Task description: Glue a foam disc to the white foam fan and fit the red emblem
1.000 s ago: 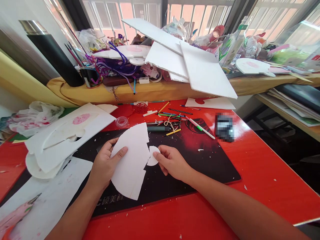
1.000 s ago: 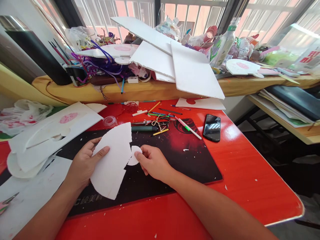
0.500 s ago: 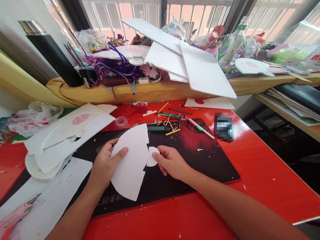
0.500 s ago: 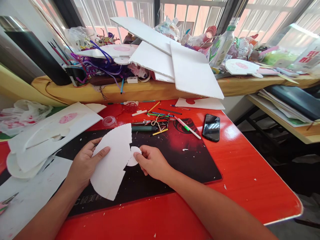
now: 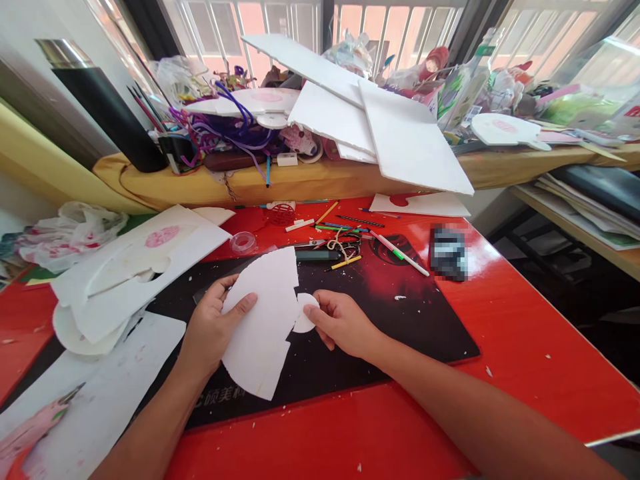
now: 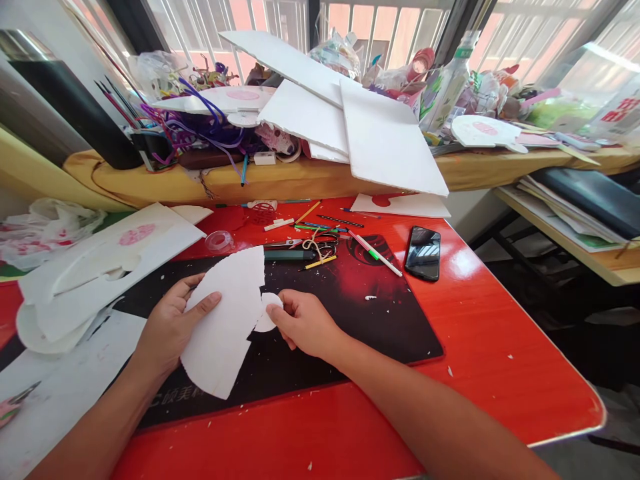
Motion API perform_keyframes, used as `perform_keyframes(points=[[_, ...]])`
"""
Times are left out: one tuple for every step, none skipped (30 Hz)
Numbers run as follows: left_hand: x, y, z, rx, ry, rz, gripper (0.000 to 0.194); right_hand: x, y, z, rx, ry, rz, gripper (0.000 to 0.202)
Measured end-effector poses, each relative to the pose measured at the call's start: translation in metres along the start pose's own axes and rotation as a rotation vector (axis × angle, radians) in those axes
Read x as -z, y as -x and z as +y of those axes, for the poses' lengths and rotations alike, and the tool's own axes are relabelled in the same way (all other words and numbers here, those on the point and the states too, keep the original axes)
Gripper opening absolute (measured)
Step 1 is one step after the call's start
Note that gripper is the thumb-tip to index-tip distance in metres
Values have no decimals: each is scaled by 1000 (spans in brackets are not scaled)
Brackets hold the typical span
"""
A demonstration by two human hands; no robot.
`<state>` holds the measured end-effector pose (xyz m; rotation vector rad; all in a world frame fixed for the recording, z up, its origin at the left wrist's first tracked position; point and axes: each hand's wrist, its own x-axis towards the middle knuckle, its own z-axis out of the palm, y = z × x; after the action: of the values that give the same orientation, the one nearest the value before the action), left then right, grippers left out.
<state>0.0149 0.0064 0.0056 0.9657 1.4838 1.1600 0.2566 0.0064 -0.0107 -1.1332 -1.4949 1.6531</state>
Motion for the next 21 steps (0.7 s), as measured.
perform_keyframes(points=[[0, 0, 0, 0, -3, 1, 68, 0, 0, 0, 2, 7, 1, 34], [1, 0, 0, 1, -5, 4, 68, 0, 0, 0, 3, 13, 0, 33], [1, 0, 0, 2, -6, 6, 69, 0, 0, 1, 3, 16, 0, 33], [1, 0, 0, 3, -5, 5, 69, 0, 0, 1, 3, 15, -1, 33], [1, 0, 0, 3, -4, 1, 69, 0, 0, 1, 4, 14, -2, 33], [1, 0, 0, 0, -3, -3, 68, 0, 0, 1, 3, 12, -3, 33], [1, -1, 0, -5, -1, -6, 68, 0, 0, 1, 2, 8, -3, 32], [1, -1, 0, -10, 0, -7, 67, -1, 0, 1, 3, 7, -3, 32], [0, -1, 0, -14, 0, -6, 66, -1, 0, 1, 6, 6, -3, 32], [0, -1, 0, -15, 0, -2, 66, -1, 0, 0, 8, 7, -4, 32], [0, -1, 0, -15, 0, 2, 67, -1, 0, 0, 9, 7, -4, 32], [-1, 0, 0, -13, 0, 5, 67, -1, 0, 0, 10, 6, -4, 32], [-1, 0, 1, -12, 0, 6, 67, -1, 1, 0, 9, 5, -5, 32], [-1, 0, 1, -12, -1, 8, 68, -1, 1, 0, 8, 4, -6, 32], [-1, 0, 1, -14, -2, 7, 67, -1, 0, 0, 6, 2, -4, 32], [-1, 1, 1, -16, -2, 5, 67, -1, 0, 0, 5, 2, -3, 32], [-1, 1, 1, -18, -2, 2, 66, 0, 0, 1, 5, 2, -2, 32], [-1, 1, 1, -19, -1, -1, 65, 0, 0, 1, 7, 3, -1, 32], [-1, 1, 1, -18, 1, -3, 65, 0, 0, 1, 9, 4, 0, 31], [-1, 1, 1, -17, 5, -4, 65, 0, 0, 1, 12, 5, 2, 31], [-1, 1, 1, -14, 7, -4, 65, -1, 0, 1, 14, 3, 2, 31]])
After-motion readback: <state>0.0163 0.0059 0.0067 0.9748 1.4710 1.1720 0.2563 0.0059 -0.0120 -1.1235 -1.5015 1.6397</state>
